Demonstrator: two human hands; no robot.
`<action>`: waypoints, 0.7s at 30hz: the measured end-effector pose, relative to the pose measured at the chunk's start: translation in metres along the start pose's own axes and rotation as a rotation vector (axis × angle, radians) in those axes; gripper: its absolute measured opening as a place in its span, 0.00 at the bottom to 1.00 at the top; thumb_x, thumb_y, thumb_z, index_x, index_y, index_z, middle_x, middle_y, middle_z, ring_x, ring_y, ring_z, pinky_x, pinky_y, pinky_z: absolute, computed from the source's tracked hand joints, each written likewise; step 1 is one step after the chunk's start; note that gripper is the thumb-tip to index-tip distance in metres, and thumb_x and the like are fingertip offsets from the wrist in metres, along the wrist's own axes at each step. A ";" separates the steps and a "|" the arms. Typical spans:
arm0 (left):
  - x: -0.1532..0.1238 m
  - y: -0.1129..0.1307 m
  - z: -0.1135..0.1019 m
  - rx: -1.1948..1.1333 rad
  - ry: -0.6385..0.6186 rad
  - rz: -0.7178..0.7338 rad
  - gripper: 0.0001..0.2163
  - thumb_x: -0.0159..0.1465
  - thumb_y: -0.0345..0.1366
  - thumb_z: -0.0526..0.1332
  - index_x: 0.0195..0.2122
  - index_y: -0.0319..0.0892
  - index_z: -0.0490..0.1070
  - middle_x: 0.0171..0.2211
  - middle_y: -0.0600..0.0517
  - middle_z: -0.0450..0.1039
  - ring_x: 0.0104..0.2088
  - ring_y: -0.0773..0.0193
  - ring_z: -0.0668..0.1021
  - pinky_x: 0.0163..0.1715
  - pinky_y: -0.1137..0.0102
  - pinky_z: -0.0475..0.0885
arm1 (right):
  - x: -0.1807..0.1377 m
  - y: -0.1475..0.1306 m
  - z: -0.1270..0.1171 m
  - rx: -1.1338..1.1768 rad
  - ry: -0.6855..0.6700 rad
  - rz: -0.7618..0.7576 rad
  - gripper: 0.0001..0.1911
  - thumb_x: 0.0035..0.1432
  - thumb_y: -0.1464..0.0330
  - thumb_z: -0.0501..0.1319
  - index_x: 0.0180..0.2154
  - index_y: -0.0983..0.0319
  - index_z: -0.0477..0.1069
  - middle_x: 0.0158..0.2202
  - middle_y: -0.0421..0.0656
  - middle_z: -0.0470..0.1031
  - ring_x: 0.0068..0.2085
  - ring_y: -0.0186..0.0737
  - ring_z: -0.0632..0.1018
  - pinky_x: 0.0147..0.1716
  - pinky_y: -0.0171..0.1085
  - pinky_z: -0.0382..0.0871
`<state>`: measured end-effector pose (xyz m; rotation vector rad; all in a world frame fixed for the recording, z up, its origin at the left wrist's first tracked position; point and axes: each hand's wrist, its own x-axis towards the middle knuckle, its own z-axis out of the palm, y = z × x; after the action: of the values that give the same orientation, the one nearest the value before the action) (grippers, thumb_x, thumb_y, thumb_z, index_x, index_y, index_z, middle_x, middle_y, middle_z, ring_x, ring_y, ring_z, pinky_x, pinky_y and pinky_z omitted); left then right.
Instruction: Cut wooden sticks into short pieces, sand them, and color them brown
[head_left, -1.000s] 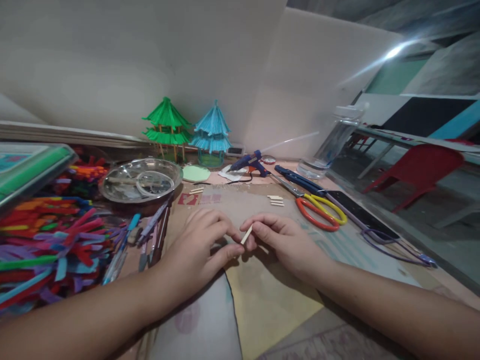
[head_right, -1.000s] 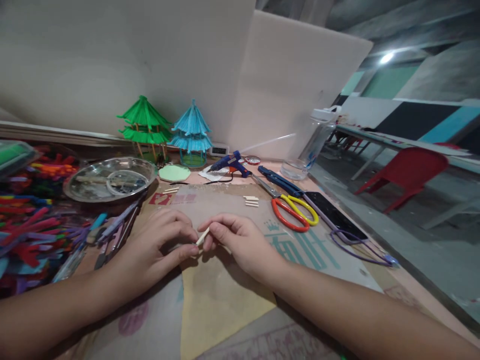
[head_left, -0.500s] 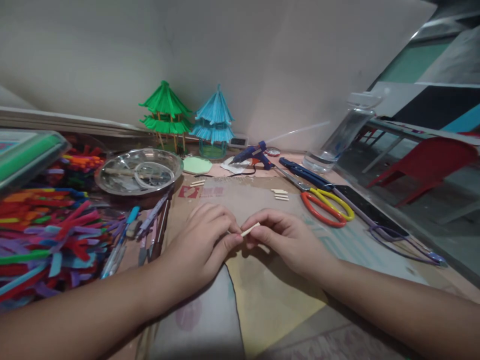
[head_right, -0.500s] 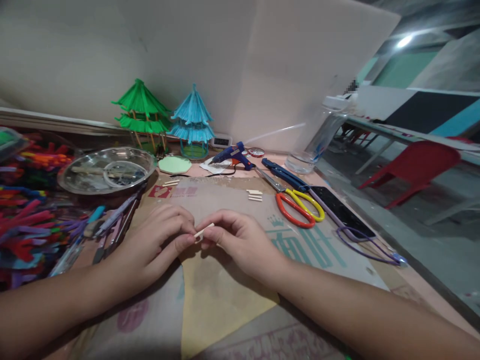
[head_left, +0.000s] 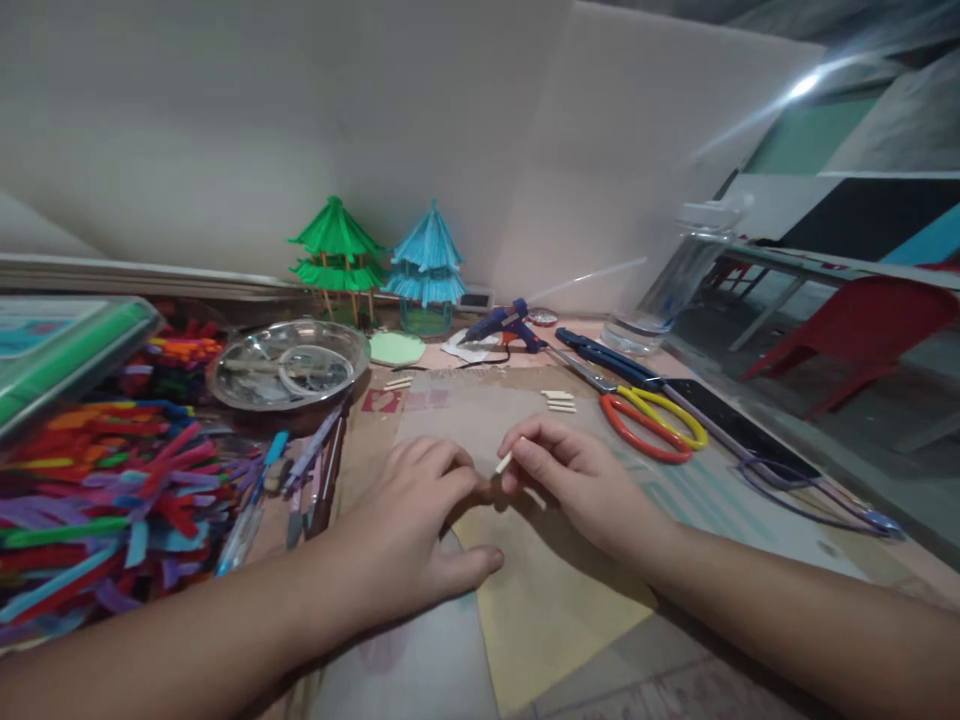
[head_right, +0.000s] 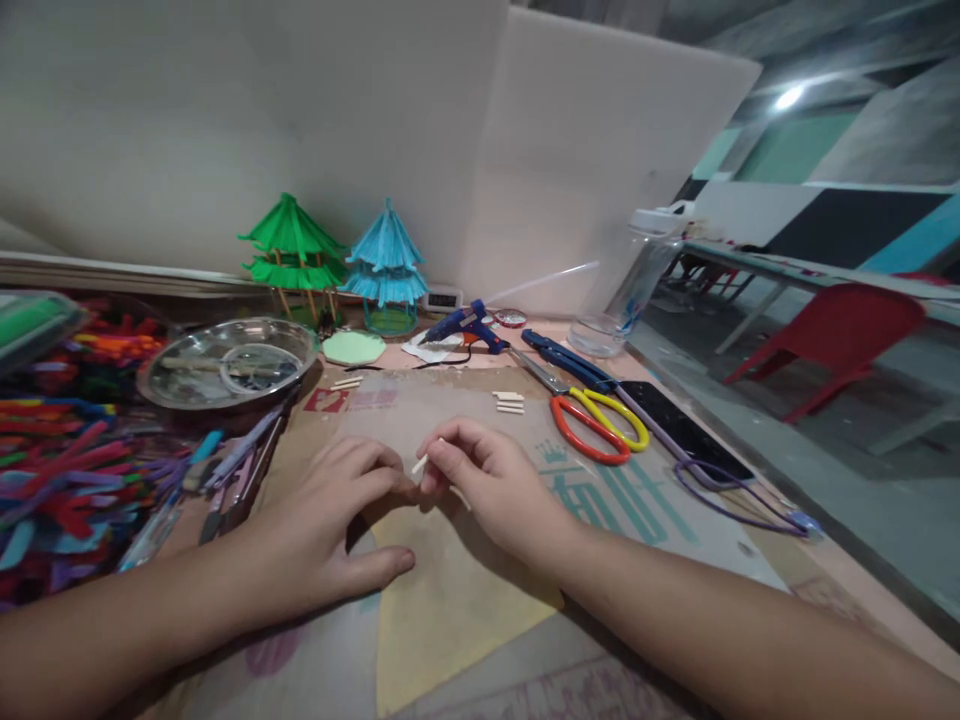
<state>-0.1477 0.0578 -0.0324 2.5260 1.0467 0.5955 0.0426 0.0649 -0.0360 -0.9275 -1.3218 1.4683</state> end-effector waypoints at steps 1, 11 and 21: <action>0.000 0.000 0.000 -0.001 -0.004 -0.013 0.13 0.55 0.37 0.69 0.41 0.44 0.72 0.42 0.51 0.68 0.47 0.52 0.69 0.49 0.58 0.66 | 0.001 0.000 -0.001 -0.025 -0.007 -0.001 0.18 0.53 0.53 0.66 0.30 0.61 0.69 0.22 0.37 0.70 0.26 0.33 0.72 0.27 0.33 0.64; 0.002 -0.001 0.000 0.033 -0.030 -0.006 0.11 0.58 0.38 0.65 0.40 0.42 0.70 0.42 0.48 0.67 0.47 0.52 0.69 0.48 0.57 0.66 | 0.001 -0.012 -0.028 -0.854 -0.142 -0.373 0.08 0.61 0.71 0.57 0.29 0.61 0.71 0.27 0.41 0.75 0.30 0.36 0.75 0.31 0.34 0.65; 0.006 -0.003 0.005 0.121 -0.050 0.012 0.14 0.58 0.43 0.64 0.40 0.40 0.70 0.44 0.47 0.66 0.47 0.49 0.69 0.48 0.55 0.64 | 0.000 -0.007 -0.023 -1.257 -0.327 -0.754 0.10 0.63 0.74 0.55 0.29 0.63 0.68 0.26 0.43 0.71 0.30 0.38 0.70 0.31 0.35 0.62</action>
<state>-0.1430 0.0633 -0.0363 2.6381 1.0812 0.4829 0.0655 0.0720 -0.0322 -0.7272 -2.5405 0.0747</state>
